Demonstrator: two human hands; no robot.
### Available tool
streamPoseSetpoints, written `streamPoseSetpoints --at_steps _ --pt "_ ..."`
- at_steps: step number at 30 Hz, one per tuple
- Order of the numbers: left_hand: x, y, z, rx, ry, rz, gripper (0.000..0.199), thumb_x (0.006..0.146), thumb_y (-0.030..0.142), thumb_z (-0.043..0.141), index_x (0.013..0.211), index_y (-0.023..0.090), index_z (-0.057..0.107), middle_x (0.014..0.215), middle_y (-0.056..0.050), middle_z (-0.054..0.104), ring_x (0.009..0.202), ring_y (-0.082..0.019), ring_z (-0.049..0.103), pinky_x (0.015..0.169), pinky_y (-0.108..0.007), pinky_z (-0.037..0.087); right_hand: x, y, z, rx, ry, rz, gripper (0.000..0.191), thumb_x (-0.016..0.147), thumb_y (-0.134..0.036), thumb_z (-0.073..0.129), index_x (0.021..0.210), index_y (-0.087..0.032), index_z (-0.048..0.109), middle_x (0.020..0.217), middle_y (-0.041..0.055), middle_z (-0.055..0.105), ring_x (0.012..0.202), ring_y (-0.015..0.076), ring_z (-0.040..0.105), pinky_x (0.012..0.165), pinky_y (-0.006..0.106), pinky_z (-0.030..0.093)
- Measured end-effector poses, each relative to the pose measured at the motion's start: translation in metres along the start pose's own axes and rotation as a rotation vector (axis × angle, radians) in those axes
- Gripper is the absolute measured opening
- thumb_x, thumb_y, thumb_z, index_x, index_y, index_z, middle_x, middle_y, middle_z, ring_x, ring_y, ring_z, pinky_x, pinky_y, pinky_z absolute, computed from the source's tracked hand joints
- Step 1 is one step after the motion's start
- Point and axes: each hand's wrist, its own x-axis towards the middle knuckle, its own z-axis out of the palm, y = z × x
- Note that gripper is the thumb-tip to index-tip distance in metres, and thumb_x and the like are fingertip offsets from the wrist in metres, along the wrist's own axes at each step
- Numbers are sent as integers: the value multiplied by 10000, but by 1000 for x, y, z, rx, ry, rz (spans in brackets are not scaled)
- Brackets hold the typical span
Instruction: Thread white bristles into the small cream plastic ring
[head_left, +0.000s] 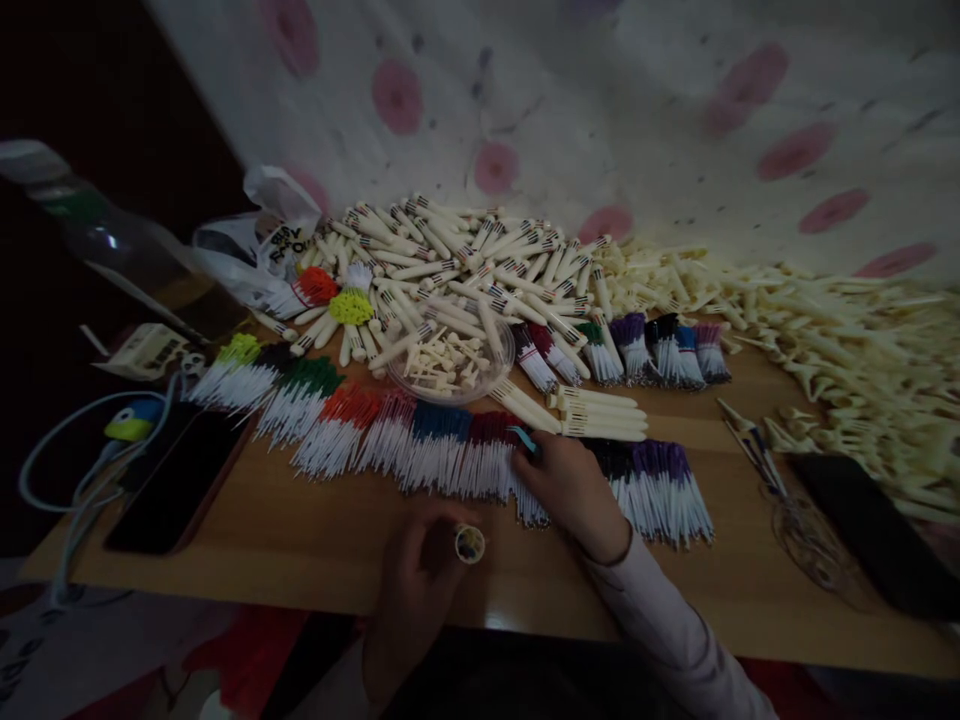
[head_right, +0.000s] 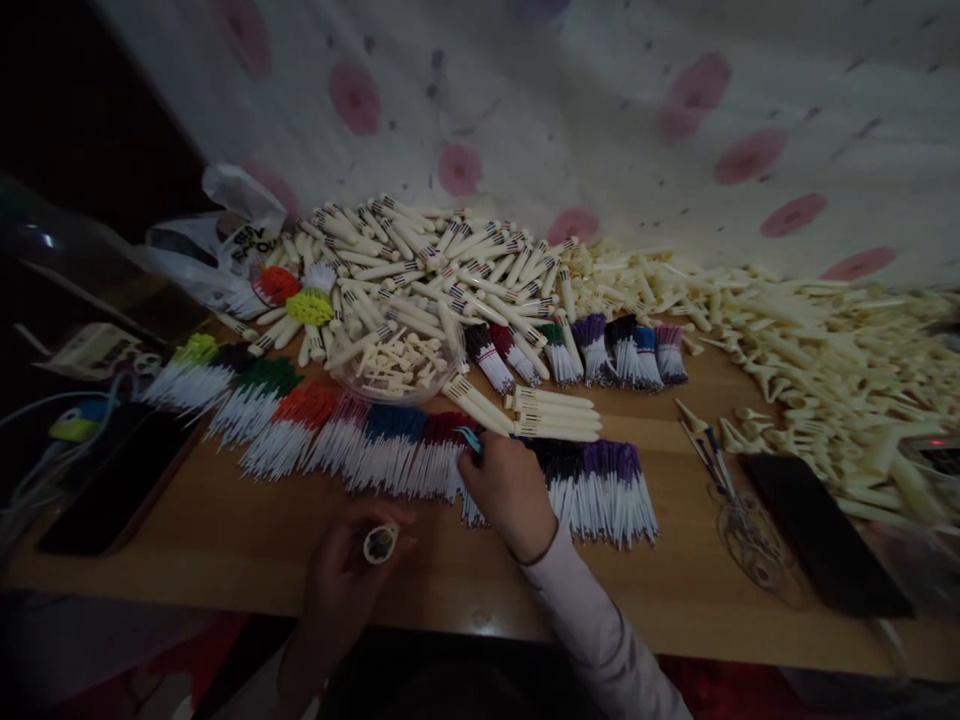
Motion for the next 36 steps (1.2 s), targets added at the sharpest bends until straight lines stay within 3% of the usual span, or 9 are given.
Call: streamPoseSetpoints --at_steps 7,16,22,25,32,36 --pt "1 6 1 -31 0 3 163 849 104 720 934 235 670 900 -5 717 844 -153 705 788 -241 581 3 3 0 34 -12 2 194 882 -247 581 796 -159 731 744 110 741 708 238 676 620 291 367" --pt "0 2 -1 -42 -17 -3 164 864 109 711 958 233 659 912 -6 714 853 -152 705 786 -243 579 3 8 -4 263 25 -49 179 822 -249 544 694 -183 651 573 13 586 563 163 521 557 273 335" --pt "0 0 -3 -64 -65 46 238 870 86 716 1009 263 639 1085 -18 706 1041 -174 685 909 -295 560 -23 12 -14 569 68 -143 281 842 -467 548 796 -197 613 565 -59 431 524 125 407 507 244 336" --pt "1 1 -2 -56 -56 70 252 863 77 725 1004 269 642 1067 1 709 1031 -151 688 926 -271 551 -26 14 -12 668 66 -111 329 796 -526 564 779 -199 606 550 -66 402 511 123 381 492 246 319" --pt "5 5 1 -61 -19 82 222 845 99 746 972 264 669 959 32 730 915 -114 728 837 -197 579 -5 16 -5 535 16 -32 137 724 -278 587 607 -207 583 524 -33 511 526 136 470 541 259 326" --pt "6 5 1 -44 -8 83 221 844 94 747 970 261 678 929 39 720 879 -100 727 811 -176 579 2 16 -3 456 38 -9 161 736 -225 620 581 -211 581 517 -15 531 552 159 509 560 272 310"
